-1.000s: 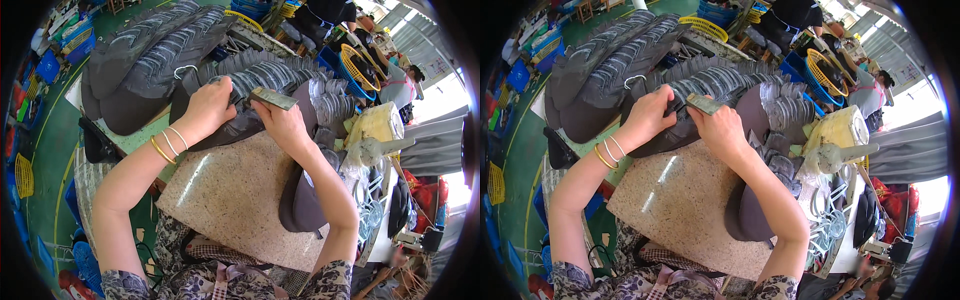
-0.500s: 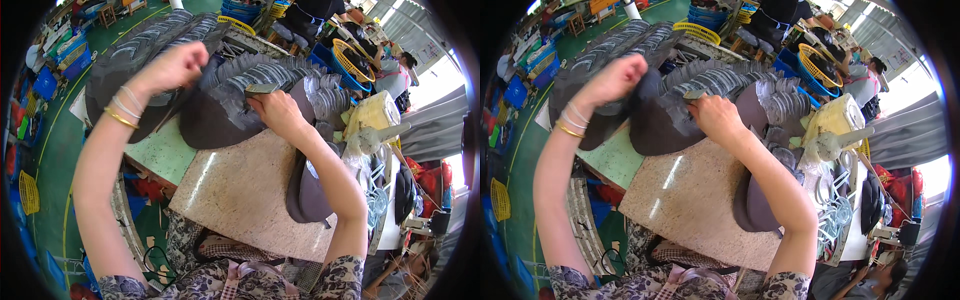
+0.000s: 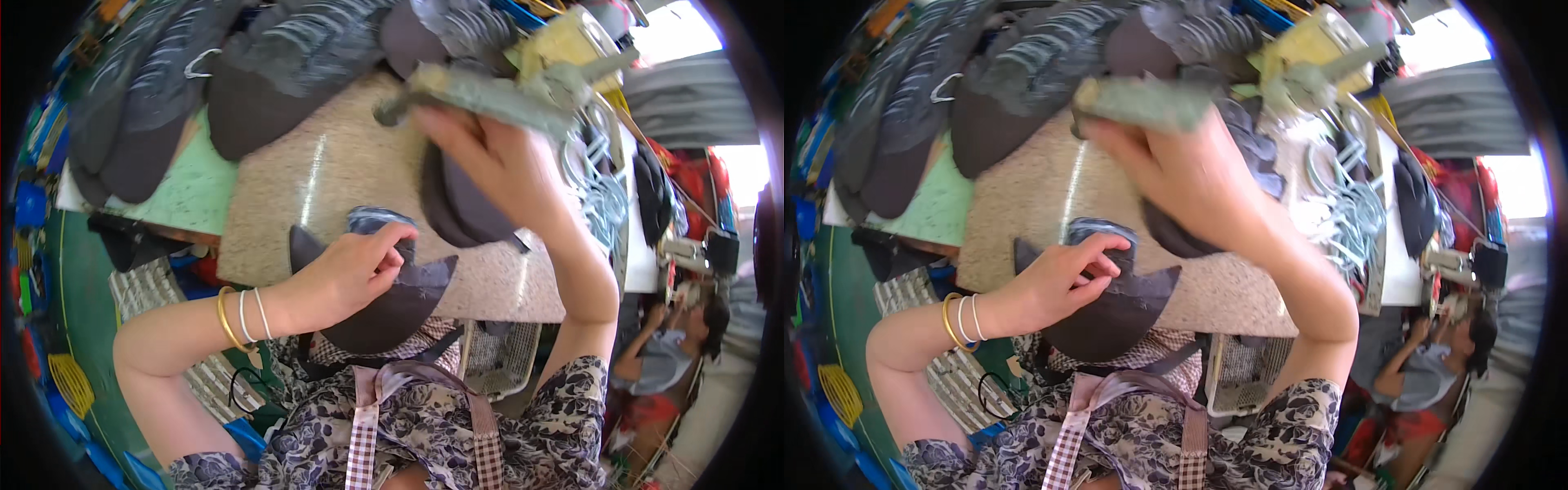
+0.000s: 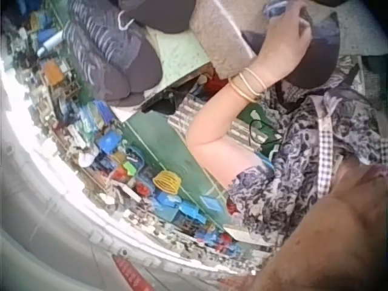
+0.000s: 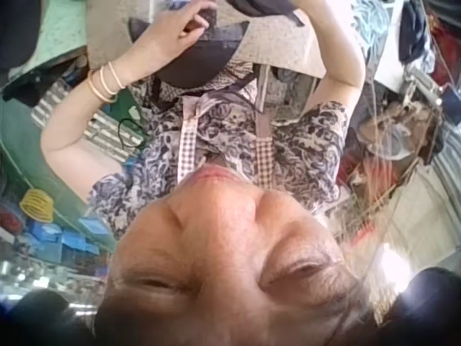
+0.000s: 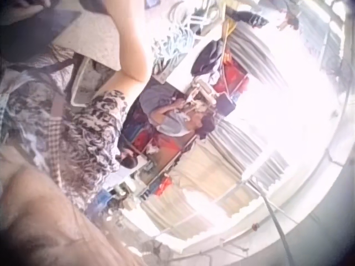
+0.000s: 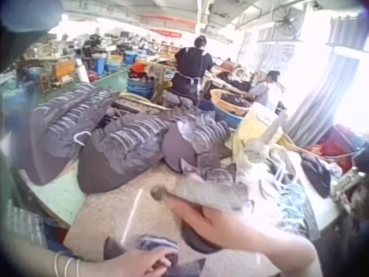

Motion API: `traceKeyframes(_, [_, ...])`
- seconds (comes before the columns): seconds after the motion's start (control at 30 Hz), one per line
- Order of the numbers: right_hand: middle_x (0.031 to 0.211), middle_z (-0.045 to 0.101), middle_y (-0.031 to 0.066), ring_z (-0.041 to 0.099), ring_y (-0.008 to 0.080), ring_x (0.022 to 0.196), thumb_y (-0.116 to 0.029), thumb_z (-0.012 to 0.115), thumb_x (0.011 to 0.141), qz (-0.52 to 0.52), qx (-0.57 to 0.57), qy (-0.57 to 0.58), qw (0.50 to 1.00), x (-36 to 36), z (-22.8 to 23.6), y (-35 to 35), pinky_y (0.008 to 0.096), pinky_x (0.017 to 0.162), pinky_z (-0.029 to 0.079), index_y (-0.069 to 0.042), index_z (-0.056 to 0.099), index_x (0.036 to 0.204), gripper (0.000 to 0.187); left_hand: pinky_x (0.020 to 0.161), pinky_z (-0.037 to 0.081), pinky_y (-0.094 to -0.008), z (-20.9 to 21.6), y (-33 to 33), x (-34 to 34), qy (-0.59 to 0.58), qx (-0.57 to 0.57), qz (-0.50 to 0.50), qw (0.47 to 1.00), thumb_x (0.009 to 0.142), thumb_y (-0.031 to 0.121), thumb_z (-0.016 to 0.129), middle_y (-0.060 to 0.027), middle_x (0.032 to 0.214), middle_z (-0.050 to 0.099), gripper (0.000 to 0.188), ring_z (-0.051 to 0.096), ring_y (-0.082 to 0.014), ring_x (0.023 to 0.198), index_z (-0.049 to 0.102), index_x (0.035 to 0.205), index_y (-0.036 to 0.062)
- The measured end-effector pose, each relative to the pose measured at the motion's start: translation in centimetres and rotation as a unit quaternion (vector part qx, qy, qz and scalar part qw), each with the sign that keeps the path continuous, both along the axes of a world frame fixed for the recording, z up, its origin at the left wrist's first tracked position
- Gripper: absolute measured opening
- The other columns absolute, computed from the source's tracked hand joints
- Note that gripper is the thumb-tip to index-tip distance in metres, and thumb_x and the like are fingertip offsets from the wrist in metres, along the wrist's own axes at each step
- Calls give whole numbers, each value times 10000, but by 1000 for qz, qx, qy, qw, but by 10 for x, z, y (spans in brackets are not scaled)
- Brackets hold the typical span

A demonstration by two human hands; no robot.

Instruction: The person takes shoe upper pieces one at a time, folds their edges, and hammers them down with a hammer before placing them into a stack.

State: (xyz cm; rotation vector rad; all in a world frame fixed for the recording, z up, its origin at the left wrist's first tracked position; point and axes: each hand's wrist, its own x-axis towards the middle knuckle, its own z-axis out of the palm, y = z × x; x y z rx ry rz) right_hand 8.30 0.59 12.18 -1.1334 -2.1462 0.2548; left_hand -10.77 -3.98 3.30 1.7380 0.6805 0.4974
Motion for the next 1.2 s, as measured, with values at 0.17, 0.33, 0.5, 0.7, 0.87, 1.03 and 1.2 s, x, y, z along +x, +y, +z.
traceKeyframes(0.17, [744, 518, 65, 561, 175, 509, -44, 654, 706, 52, -117, -132, 983, 53, -30, -109, 307, 414, 452, -48, 548, 1172, 478, 783, 477, -378, 3, 16, 8, 115, 302, -53, 945, 769, 84, 658, -125, 983, 562, 436, 568, -287, 847, 503, 1173, 39])
traceKeyframes(0.33, [703, 530, 91, 586, 260, 552, -123, 594, 782, 83, -278, -26, 957, 48, -45, -139, 362, 468, 465, -9, 522, 1023, 276, 803, 440, -370, -2, 34, 14, 146, 308, -97, 935, 732, 111, 686, -113, 1001, 530, 478, 538, -256, 888, 542, 1180, 27])
traceKeyframes(0.5, [665, 524, 99, 585, 283, 556, -159, 582, 813, 99, -305, 4, 947, 36, -56, -131, 378, 467, 459, -9, 504, 952, 219, 737, 462, -355, 14, 54, 16, 129, 51, -190, 972, 767, 46, 663, -121, 920, 579, 337, 578, -264, 816, 581, 1092, 10])
traceKeyframes(0.7, [658, 511, 92, 581, 266, 542, -128, 589, 797, 70, -291, -3, 954, 32, -66, -124, 376, 437, 448, -9, 490, 916, 195, 703, 463, -297, 2, 62, 19, 79, 202, -152, 964, 746, 40, 692, -82, 870, 576, 301, 560, -174, 758, 604, 1032, 11])
traceKeyframes(0.87, [674, 500, 87, 574, 246, 524, -115, 594, 795, 112, -331, 66, 935, 40, -51, -121, 359, 416, 443, 7, 495, 930, 206, 649, 449, -258, 16, 86, 36, 159, -246, -301, 908, 772, 61, 694, -13, 798, 546, 270, 524, -87, 697, 614, 1028, 30])
traceKeyframes(1.03, [694, 494, 82, 573, 231, 525, -92, 598, 790, 120, -328, 79, 934, 42, -51, -129, 346, 407, 441, 17, 501, 950, 217, 674, 476, -347, -1, 68, 29, 109, 125, -259, 952, 720, 48, 695, -80, 837, 587, 291, 571, -241, 742, 601, 993, 13])
traceKeyframes(1.2, [703, 498, 83, 569, 227, 513, -80, 599, 788, 46, -300, 38, 952, 36, -67, -126, 340, 409, 444, 22, 498, 981, 241, 687, 479, -373, 5, 72, 34, 129, 178, -255, 942, 701, 48, 687, -94, 862, 589, 225, 583, -284, 791, 628, 916, 17])
